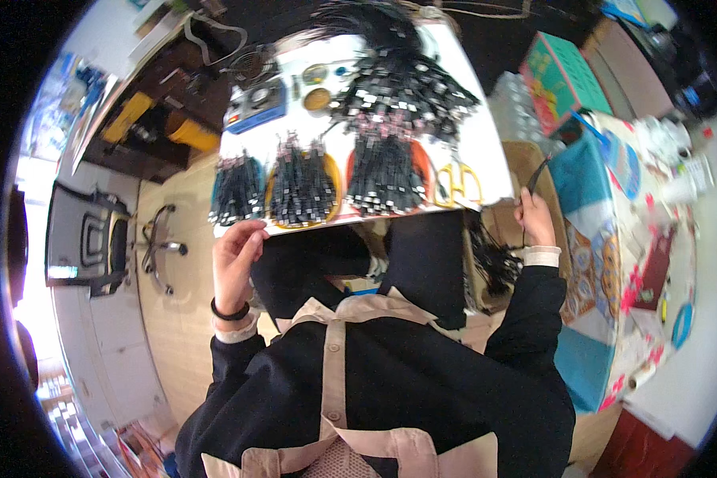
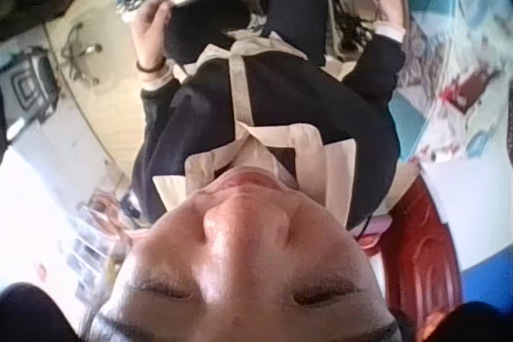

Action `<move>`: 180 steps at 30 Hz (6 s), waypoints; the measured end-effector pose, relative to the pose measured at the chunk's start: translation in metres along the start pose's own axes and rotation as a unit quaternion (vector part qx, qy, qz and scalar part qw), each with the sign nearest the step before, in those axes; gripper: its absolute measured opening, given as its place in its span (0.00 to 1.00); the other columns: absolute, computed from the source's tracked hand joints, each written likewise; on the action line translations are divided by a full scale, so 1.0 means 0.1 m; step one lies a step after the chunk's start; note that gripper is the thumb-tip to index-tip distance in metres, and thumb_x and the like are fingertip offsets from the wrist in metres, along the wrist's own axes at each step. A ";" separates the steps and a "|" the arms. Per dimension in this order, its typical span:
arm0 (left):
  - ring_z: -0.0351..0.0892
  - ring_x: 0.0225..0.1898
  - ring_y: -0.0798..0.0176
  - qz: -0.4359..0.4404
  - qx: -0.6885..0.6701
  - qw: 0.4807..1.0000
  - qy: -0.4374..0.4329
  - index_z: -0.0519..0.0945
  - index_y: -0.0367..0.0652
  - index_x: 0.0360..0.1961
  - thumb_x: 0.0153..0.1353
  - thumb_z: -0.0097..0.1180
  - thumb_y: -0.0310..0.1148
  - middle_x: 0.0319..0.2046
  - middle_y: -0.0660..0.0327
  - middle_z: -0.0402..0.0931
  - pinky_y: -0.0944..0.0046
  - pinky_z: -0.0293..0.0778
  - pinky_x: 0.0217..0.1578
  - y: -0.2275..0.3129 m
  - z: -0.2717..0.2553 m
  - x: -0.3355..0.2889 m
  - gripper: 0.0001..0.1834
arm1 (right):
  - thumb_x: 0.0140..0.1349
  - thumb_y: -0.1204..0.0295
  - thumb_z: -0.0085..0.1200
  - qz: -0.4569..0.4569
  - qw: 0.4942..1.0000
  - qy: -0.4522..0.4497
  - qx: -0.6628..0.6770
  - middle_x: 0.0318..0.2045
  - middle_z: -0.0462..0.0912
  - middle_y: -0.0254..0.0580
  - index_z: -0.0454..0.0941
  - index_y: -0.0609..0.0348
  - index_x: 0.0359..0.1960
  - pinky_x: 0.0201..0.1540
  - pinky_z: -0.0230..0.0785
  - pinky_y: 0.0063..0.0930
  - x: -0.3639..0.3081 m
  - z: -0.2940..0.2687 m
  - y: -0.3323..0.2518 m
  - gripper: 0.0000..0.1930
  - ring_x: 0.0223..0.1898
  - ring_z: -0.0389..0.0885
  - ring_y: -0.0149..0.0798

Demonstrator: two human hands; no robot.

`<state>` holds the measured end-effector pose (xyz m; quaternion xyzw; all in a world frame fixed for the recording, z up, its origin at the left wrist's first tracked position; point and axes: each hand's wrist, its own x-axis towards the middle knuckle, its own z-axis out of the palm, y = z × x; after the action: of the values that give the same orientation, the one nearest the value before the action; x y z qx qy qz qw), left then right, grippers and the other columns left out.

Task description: The person repeatedly picks up small black cylindrical components and attaches a small white piece to each one by hand. They place the finished items into a tray on the table. The process is repeated for multiple units.

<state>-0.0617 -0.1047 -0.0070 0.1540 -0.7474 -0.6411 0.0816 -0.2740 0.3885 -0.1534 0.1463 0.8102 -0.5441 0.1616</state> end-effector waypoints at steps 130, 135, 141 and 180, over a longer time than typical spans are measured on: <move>0.58 0.19 0.81 0.082 -0.204 0.974 -0.055 0.76 0.37 0.40 0.71 0.47 0.28 0.21 0.69 0.72 0.78 0.53 0.20 0.30 0.66 -0.21 0.07 | 0.62 0.77 0.60 -0.351 0.889 -0.254 0.151 0.30 0.82 0.34 0.79 0.65 0.36 0.34 0.71 0.16 -2.08 2.14 -2.07 0.04 0.31 0.78 0.21; 0.56 0.19 0.81 -0.003 -0.418 0.901 -0.117 0.76 0.38 0.39 0.70 0.50 0.30 0.21 0.69 0.70 0.78 0.49 0.19 0.30 0.59 -0.23 0.07 | 0.62 0.75 0.61 -0.242 0.852 -0.357 0.297 0.31 0.83 0.36 0.79 0.64 0.36 0.34 0.69 0.16 -2.00 2.19 -1.97 0.05 0.31 0.78 0.22; 0.58 0.19 0.80 -0.009 -0.461 0.872 -0.167 0.77 0.38 0.38 0.69 0.51 0.31 0.21 0.69 0.69 0.78 0.48 0.19 0.28 0.53 -0.23 0.07 | 0.63 0.75 0.60 -0.193 0.828 -0.400 0.342 0.31 0.83 0.35 0.79 0.64 0.39 0.35 0.69 0.15 -2.02 2.21 -1.96 0.06 0.31 0.77 0.23; 0.73 0.27 0.76 0.095 -0.160 0.970 -0.154 0.81 0.32 0.48 0.66 0.54 0.22 0.26 0.65 0.78 0.74 0.70 0.30 0.19 0.50 -0.23 0.11 | 0.63 0.74 0.53 -0.074 0.814 -0.498 0.289 0.34 0.76 0.35 0.71 0.61 0.41 0.43 0.74 0.26 -1.90 2.05 -1.97 0.08 0.38 0.79 0.33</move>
<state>-0.0587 -0.0481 0.0053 -0.0331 -0.6498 -0.7578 0.0495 -0.1623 0.1142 0.0181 -0.1648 0.4324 -0.7623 0.4526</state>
